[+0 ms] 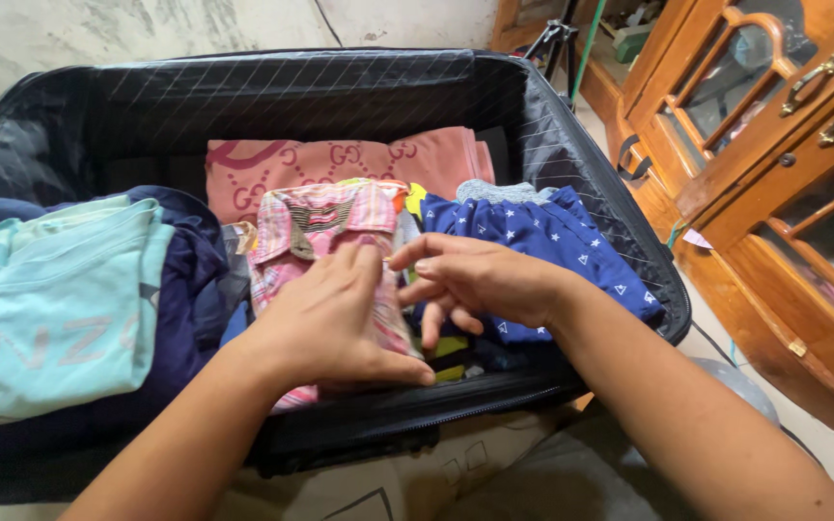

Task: The person unpacks a suitcase placed on the floor, removing folded clothes and a plastic-wrapped item one by one. They place each item into a nearby wooden cabinet, stacking them on a shelf.

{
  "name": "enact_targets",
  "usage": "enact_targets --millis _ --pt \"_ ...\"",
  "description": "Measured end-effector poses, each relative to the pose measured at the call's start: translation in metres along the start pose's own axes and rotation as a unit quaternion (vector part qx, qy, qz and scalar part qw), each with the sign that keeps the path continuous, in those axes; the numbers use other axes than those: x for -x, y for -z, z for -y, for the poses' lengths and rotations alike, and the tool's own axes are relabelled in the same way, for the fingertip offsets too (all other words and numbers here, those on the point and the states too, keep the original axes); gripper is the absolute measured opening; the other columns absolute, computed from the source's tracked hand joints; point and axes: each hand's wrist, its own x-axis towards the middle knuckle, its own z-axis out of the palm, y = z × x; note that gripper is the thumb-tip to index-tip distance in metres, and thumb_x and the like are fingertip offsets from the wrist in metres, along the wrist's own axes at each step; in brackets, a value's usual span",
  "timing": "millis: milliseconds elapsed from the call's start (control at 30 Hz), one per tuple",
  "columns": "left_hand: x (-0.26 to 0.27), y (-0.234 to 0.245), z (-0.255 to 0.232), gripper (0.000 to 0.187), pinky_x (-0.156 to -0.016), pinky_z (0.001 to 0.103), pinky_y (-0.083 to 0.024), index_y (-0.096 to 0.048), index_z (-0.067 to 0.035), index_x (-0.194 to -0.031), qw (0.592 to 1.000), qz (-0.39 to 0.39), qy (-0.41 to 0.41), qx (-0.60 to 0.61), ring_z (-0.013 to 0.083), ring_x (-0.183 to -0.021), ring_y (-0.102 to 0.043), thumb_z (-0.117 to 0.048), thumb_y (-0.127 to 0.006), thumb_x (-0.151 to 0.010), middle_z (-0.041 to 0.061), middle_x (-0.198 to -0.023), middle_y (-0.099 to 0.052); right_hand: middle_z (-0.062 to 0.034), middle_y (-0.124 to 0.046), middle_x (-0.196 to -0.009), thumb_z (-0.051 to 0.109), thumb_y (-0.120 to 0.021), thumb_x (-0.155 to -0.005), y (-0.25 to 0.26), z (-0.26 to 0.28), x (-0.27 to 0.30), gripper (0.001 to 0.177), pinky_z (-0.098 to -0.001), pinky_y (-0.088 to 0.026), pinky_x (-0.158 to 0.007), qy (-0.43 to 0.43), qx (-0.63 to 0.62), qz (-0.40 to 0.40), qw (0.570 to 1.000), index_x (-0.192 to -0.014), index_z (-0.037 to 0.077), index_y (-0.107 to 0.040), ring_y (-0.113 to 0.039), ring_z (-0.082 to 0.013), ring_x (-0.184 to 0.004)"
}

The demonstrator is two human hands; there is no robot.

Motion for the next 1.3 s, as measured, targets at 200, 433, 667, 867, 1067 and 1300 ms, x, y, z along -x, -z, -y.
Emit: enact_targets --millis 200,433,667,867,1067,1300 --pt "-0.002 0.009 0.005 0.055 -0.081 0.050 -0.053 -0.049 -0.001 -0.113 0.984 -0.024 0.175 0.014 0.0434 -0.096 -0.066 -0.021 -0.075 -0.068 0.026 -0.102 -0.064 -0.0206 -0.072 -0.125 0.016 -0.047 -0.100 0.007 -0.002 -0.008 0.031 -0.0273 -0.055 -0.054 0.070 -0.048 -0.021 0.996 -0.129 0.002 -0.047 -0.074 -0.0230 -0.080" --pt "0.000 0.023 0.004 0.057 -0.080 0.049 -0.054 -0.046 -0.001 -0.114 0.962 -0.079 0.252 0.069 0.0421 -0.084 -0.071 -0.017 -0.076 -0.067 0.027 -0.086 -0.069 -0.0243 -0.069 -0.117 0.020 -0.054 -0.098 0.019 -0.016 -0.017 0.036 -0.0349 -0.061 -0.067 -0.015 0.034 -0.125 0.991 -0.125 -0.003 -0.052 -0.073 -0.0257 -0.085" --pt "-0.004 0.018 -0.005 0.072 -0.073 0.045 -0.057 -0.041 0.001 -0.123 0.966 -0.129 0.191 0.121 0.0363 -0.075 -0.075 -0.015 -0.078 -0.063 0.023 -0.093 -0.069 -0.0295 -0.066 -0.128 0.061 -0.044 -0.095 0.002 -0.013 -0.024 0.077 -0.0456 -0.058 -0.094 -0.091 -0.109 -0.040 0.989 -0.141 -0.001 -0.041 -0.073 -0.0349 -0.103" --pt "-0.003 0.017 -0.008 0.075 -0.067 0.036 -0.059 -0.040 -0.004 -0.127 0.943 -0.032 0.167 0.286 0.0218 -0.073 -0.071 -0.014 -0.078 -0.063 0.014 -0.085 -0.070 -0.0163 -0.065 -0.132 0.061 -0.044 -0.101 -0.003 -0.020 -0.031 0.073 -0.0462 -0.054 -0.100 -0.057 -0.182 0.039 0.981 -0.145 0.004 -0.048 -0.069 -0.0276 -0.113" --pt "0.001 0.011 0.000 0.065 -0.063 0.043 -0.056 -0.037 -0.008 -0.146 0.909 -0.008 0.259 0.326 0.0257 -0.073 -0.068 -0.013 -0.066 -0.088 0.023 -0.086 -0.070 -0.0135 -0.068 -0.128 0.057 -0.049 -0.098 0.001 -0.020 -0.026 0.066 -0.0438 -0.057 -0.099 -0.059 -0.169 0.004 0.984 -0.140 0.007 -0.054 -0.070 -0.0230 -0.112" --pt "-0.008 0.008 0.000 0.054 -0.080 0.032 -0.057 -0.034 -0.004 -0.134 0.869 -0.033 0.145 0.472 0.0179 -0.092 -0.072 -0.031 -0.063 -0.096 0.014 -0.098 -0.074 -0.0146 -0.072 -0.118 0.030 -0.067 -0.099 -0.003 -0.026 -0.031 0.045 -0.0349 -0.059 -0.087 0.000 -0.173 -0.024 0.985 -0.131 -0.002 -0.062 -0.073 -0.0200 -0.101"
